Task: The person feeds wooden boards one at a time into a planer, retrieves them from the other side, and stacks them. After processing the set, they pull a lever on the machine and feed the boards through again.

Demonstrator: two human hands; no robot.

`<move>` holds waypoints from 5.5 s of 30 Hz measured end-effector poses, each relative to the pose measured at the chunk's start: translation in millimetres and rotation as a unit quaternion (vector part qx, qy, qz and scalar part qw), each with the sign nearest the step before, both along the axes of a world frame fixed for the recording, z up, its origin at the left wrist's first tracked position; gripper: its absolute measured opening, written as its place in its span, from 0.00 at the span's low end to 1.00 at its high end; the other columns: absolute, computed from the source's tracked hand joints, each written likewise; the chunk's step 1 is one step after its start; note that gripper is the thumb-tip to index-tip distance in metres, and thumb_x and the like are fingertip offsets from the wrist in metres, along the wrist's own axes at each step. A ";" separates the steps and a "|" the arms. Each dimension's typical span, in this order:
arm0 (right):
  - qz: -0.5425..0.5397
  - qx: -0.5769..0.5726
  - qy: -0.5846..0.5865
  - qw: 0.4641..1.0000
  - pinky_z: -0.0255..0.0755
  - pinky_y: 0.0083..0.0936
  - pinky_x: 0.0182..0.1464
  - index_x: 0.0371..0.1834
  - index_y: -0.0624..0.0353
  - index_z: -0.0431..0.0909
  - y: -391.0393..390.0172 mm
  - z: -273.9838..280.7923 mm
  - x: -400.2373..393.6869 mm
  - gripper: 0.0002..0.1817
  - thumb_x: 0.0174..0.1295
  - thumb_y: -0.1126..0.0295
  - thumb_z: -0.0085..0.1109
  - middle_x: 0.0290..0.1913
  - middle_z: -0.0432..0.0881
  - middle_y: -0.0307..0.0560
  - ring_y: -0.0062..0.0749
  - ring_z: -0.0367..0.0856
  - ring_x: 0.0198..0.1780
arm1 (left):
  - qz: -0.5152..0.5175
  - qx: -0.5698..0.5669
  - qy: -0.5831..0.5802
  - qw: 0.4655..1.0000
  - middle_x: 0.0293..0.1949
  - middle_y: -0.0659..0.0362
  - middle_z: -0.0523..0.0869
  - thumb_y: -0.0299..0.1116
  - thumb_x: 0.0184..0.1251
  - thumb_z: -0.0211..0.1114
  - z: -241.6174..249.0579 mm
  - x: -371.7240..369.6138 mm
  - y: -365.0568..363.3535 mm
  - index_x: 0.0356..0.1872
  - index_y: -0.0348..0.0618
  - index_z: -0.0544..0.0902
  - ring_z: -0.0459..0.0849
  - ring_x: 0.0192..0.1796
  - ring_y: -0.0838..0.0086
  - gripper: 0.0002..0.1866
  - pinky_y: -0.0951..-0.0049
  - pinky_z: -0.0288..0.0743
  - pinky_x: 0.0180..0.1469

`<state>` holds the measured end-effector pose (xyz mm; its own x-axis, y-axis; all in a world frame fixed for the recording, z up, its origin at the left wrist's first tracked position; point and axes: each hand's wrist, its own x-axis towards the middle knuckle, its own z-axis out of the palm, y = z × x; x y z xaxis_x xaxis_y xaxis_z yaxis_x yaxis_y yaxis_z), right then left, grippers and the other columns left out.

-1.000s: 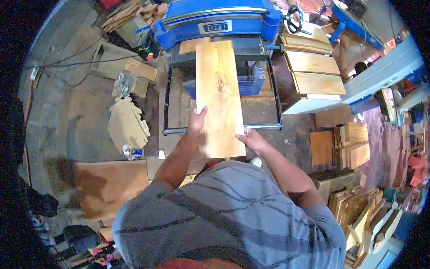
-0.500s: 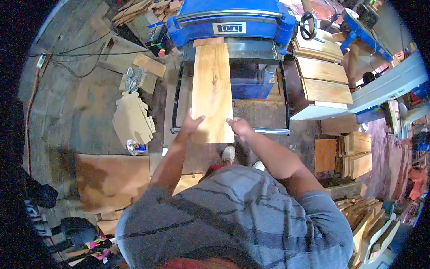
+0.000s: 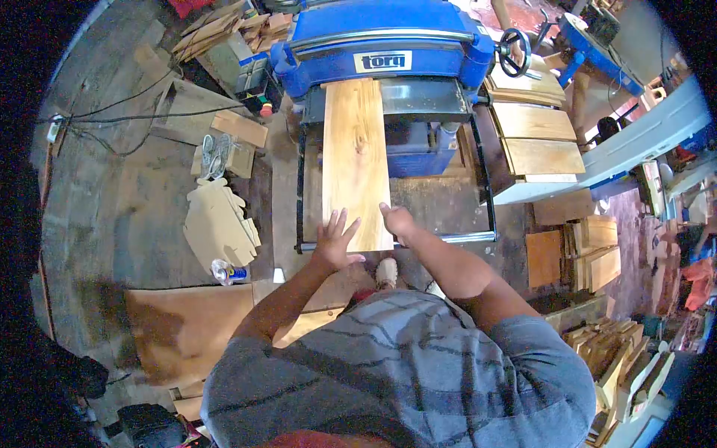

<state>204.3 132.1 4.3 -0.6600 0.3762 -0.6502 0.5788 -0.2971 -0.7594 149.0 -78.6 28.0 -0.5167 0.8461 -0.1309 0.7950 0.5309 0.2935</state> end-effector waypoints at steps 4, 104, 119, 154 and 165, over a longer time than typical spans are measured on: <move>-0.027 -0.046 0.026 0.998 0.76 0.37 0.43 0.47 0.71 0.79 5.7 -38.8 -13.6 0.23 0.73 0.56 0.51 0.42 0.85 0.58 0.38 0.84 0.41 | -0.043 -0.036 0.033 0.998 0.77 0.45 0.47 0.63 0.44 0.73 1.9 -19.7 5.8 0.76 0.58 0.55 0.45 0.78 0.46 0.57 0.30 0.42 0.69; 0.163 0.523 -0.026 0.836 0.75 0.47 0.38 0.32 0.52 0.83 123.6 1.7 149.4 0.17 0.60 0.51 0.55 0.28 0.84 0.52 0.52 0.83 0.33 | 0.080 -0.028 0.029 0.996 0.77 0.41 0.49 0.66 0.68 0.49 -15.2 -167.2 206.4 0.76 0.46 0.54 0.45 0.79 0.48 0.44 0.46 0.38 0.76; -0.280 0.195 0.105 0.934 0.64 0.19 0.22 0.31 0.58 0.78 417.6 -69.6 182.7 0.11 0.69 0.65 0.52 0.20 0.74 0.34 0.17 0.70 0.21 | -0.192 0.223 0.028 0.955 0.50 0.49 0.80 0.42 0.63 0.61 -49.8 5.8 490.8 0.45 0.43 0.81 0.73 0.62 0.52 0.16 0.49 0.58 0.70; -0.285 -0.205 0.232 0.907 0.76 0.31 0.52 0.60 0.66 0.71 551.7 -166.7 282.3 0.19 0.70 0.68 0.51 0.53 0.80 0.50 0.35 0.81 0.50 | -0.087 -0.022 0.071 0.993 0.29 0.52 0.86 0.54 0.62 0.59 -54.5 17.1 523.6 0.27 0.47 0.87 0.83 0.37 0.56 0.21 0.56 0.70 0.47; -0.226 -0.116 0.250 0.934 0.67 0.37 0.67 0.66 0.65 0.67 343.3 48.2 345.8 0.27 0.64 0.73 0.61 0.61 0.77 0.50 0.38 0.76 0.62 | -0.017 0.102 -0.565 0.818 0.45 0.55 0.86 0.54 0.75 0.49 -23.9 37.1 543.1 0.56 0.39 0.77 0.85 0.47 0.65 0.27 0.65 0.76 0.52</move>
<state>550.2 475.4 52.5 -0.7107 0.5771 -0.4023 -0.0552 -0.6159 -0.7859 186.1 464.5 4.1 -0.1393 0.9213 -0.3629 -0.0330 0.3620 0.9316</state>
